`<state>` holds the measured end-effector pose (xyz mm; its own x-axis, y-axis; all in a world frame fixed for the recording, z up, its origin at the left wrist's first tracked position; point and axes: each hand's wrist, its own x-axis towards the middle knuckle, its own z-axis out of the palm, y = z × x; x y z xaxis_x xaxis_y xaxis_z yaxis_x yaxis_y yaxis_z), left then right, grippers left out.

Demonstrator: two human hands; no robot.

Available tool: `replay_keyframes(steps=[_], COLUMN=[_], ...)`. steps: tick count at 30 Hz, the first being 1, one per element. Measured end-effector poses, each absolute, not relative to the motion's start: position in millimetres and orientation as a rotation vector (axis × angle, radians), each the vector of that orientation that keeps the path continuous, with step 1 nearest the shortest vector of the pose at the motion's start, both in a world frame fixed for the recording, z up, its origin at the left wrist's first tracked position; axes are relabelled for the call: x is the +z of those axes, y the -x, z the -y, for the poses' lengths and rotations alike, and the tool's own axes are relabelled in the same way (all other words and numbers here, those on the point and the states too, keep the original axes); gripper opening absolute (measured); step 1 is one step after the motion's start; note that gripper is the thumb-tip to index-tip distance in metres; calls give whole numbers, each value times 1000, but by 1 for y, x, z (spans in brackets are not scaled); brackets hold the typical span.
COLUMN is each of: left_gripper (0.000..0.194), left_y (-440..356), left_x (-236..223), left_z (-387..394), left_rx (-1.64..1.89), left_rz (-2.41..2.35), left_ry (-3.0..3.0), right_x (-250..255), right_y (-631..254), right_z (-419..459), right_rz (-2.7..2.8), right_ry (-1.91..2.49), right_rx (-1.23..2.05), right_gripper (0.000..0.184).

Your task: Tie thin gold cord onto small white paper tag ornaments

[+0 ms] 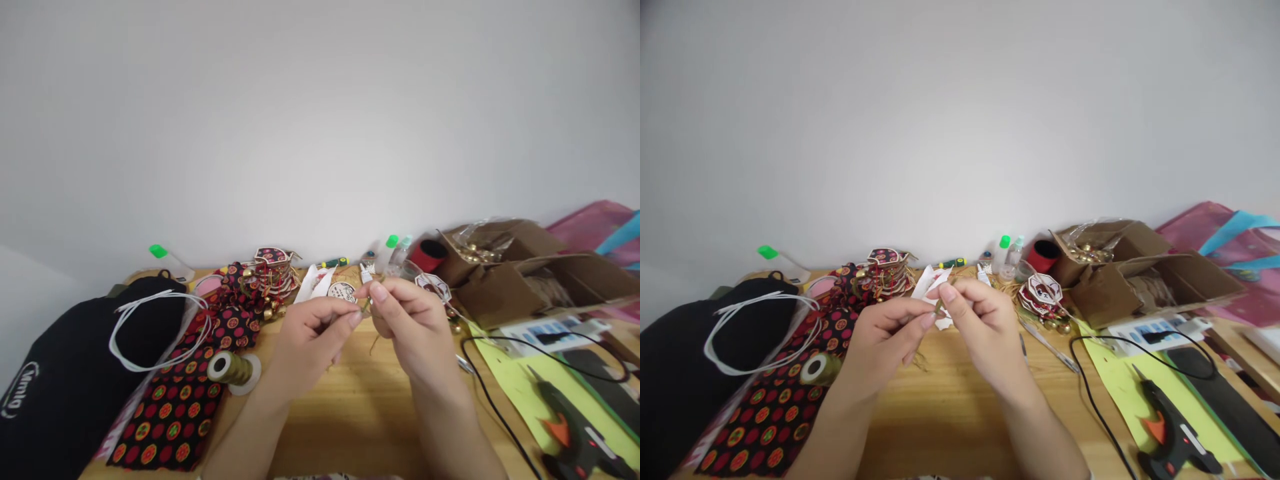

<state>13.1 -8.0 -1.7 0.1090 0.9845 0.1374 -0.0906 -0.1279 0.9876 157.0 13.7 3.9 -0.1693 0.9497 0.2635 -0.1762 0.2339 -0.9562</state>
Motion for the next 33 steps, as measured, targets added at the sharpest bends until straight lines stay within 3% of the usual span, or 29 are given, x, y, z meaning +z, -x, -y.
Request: replay_keyframes(steps=[26,33], left_gripper=[16,21], left_y=[-13,-15], left_x=[-1,-3], left_z=[5,5], left_rx=[1299,1351], left_rz=[-1016,-1047], left_ry=[-1238,-1251], right_x=[6,2], right_y=[-161,-157], right_z=[-14,-16], right_rz=[1356,1415], right_ry=[858,891], right_rx=[1156,1071], right_gripper=[30,8])
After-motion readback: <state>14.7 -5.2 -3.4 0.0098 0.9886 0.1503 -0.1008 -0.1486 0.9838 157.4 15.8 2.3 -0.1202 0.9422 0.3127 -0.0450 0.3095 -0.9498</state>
